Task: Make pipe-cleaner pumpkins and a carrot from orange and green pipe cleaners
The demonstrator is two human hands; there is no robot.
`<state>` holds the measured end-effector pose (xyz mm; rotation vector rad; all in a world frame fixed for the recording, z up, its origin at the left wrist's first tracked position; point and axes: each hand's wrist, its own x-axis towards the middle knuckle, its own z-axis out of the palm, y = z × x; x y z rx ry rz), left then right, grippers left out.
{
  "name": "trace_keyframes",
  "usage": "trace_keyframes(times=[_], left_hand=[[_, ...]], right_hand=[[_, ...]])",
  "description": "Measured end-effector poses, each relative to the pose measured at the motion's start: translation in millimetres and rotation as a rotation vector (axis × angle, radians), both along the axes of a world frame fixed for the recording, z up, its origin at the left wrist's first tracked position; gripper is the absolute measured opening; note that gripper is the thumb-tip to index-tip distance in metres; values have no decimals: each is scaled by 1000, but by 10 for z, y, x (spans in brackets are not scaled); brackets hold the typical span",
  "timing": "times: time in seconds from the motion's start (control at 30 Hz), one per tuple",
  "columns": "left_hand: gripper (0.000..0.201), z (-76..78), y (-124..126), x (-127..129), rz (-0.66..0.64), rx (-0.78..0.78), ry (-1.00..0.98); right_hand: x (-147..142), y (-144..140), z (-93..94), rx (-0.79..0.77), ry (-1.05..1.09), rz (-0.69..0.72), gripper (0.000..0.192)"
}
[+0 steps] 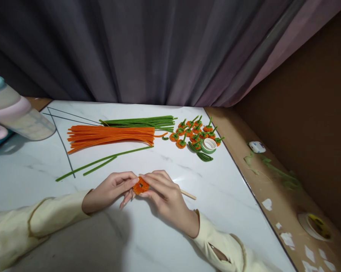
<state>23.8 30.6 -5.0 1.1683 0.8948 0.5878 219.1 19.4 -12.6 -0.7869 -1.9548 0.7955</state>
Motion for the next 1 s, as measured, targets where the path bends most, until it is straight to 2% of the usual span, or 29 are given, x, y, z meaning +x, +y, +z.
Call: trace_keyframes(times=[0.1,0.23,0.33,0.47,0.57,0.73,1.0], left_hand=[[46,10,-6,7,-4,17,-10],[43,5,-7,5,-19,28,-34],[39,-19,-7,1,-4,5,-57],[36,-67,-17,10,78,8,-98],[31,-83,-16,15,108,26,-78],[30,-30,24,-13,60,6,-32],[30,19,64,-31,-24,-119,-88]], right_hand=[[-14,14,-3,-84,11,50,40],[-8,27,2,-67,-14,78,42],[4,28,-2,-32,-16,15,41],[-8,22,-1,-17,11,-107,32],[-16,27,16,-25,26,-128,28],[29,65,53,-68,61,-84,18],[50,59,58,-107,63,12,12]])
